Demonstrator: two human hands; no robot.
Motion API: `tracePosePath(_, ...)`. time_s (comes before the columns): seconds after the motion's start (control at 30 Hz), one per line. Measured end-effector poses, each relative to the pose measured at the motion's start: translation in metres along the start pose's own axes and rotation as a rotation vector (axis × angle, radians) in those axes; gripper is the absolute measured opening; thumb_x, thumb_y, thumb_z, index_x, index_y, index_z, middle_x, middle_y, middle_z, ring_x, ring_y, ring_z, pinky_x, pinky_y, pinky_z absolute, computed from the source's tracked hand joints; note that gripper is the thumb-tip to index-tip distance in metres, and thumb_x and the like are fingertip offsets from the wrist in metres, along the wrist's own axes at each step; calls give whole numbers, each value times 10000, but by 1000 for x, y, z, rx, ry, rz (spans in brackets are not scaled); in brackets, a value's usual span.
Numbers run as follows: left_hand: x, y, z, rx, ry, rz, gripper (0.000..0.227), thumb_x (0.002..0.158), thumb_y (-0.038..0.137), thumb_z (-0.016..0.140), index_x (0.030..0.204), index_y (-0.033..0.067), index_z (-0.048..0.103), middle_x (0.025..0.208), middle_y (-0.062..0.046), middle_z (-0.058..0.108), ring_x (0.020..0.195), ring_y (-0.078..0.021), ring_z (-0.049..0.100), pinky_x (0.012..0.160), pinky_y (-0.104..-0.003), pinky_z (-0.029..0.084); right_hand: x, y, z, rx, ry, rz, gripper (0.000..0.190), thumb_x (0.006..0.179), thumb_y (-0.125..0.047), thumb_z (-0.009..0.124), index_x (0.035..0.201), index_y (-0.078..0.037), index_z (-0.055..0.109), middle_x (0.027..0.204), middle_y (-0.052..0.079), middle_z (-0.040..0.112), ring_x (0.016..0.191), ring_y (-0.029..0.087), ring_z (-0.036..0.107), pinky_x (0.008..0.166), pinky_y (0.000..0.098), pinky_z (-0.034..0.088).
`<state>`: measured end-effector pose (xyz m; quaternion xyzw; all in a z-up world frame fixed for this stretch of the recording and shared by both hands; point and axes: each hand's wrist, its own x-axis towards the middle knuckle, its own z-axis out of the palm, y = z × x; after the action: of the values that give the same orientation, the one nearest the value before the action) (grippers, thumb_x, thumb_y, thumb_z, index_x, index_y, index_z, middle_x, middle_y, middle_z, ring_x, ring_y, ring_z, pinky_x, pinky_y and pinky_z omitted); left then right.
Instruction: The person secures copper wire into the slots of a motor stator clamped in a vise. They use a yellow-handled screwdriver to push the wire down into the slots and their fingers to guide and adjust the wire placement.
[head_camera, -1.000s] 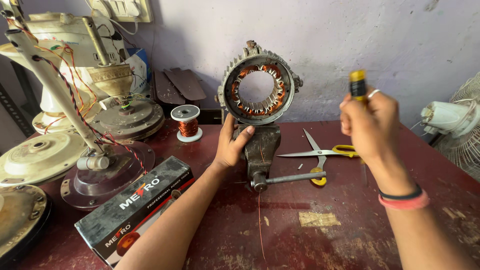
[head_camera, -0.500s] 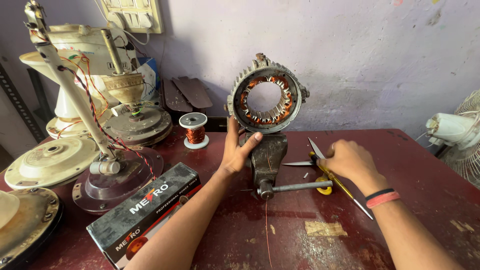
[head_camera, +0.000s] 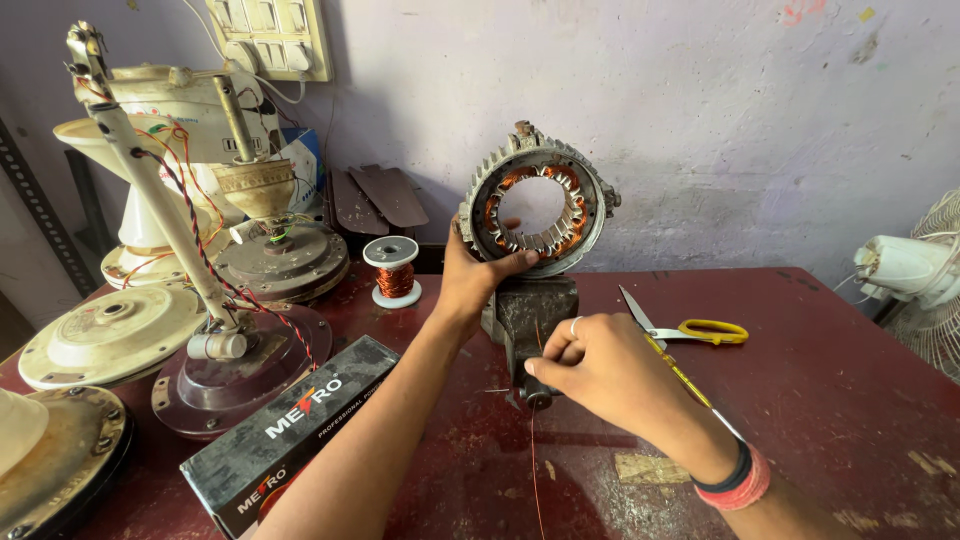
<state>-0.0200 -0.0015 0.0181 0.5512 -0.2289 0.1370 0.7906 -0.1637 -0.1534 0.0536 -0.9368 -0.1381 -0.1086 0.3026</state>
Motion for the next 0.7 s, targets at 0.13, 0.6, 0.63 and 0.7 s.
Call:
tracePosePath(0.13,-3,-3,-1,-42,-27,-52,583,739,-10,844,1257,-42,578,1134,-150,725,1016,-238,730,924,-377,623,0,1,7,22,-33,26,216,769,-238,797,766,-23,781,584,88,764,441,158,643,464,319,464)
tracePosePath(0.6,-3,-15,0,-45,-19,-8,545,755,16,811,1246,11,574,1138,-122,708,1027,-214,705,908,-354,593,5,-15,-13,-24,-116,103,314,734,-280,879,819,-19,727,665,122,786,545,179,732,531,334,532)
tracePosePath(0.63,-3,-16,-1,-45,-22,5,545,757,18,812,1248,10,577,1144,-121,709,1033,-212,704,912,-352,592,3,-15,-10,-20,-126,74,317,719,-262,879,865,-36,712,690,107,793,557,171,751,540,329,546)
tracePosePath(0.7,-2,-17,-3,-49,-26,-3,543,758,26,814,1246,9,578,1138,-124,713,1025,-216,709,905,-355,595,-1,-15,-2,18,-148,-6,255,705,-188,822,868,-32,703,697,103,809,578,169,771,552,323,560)
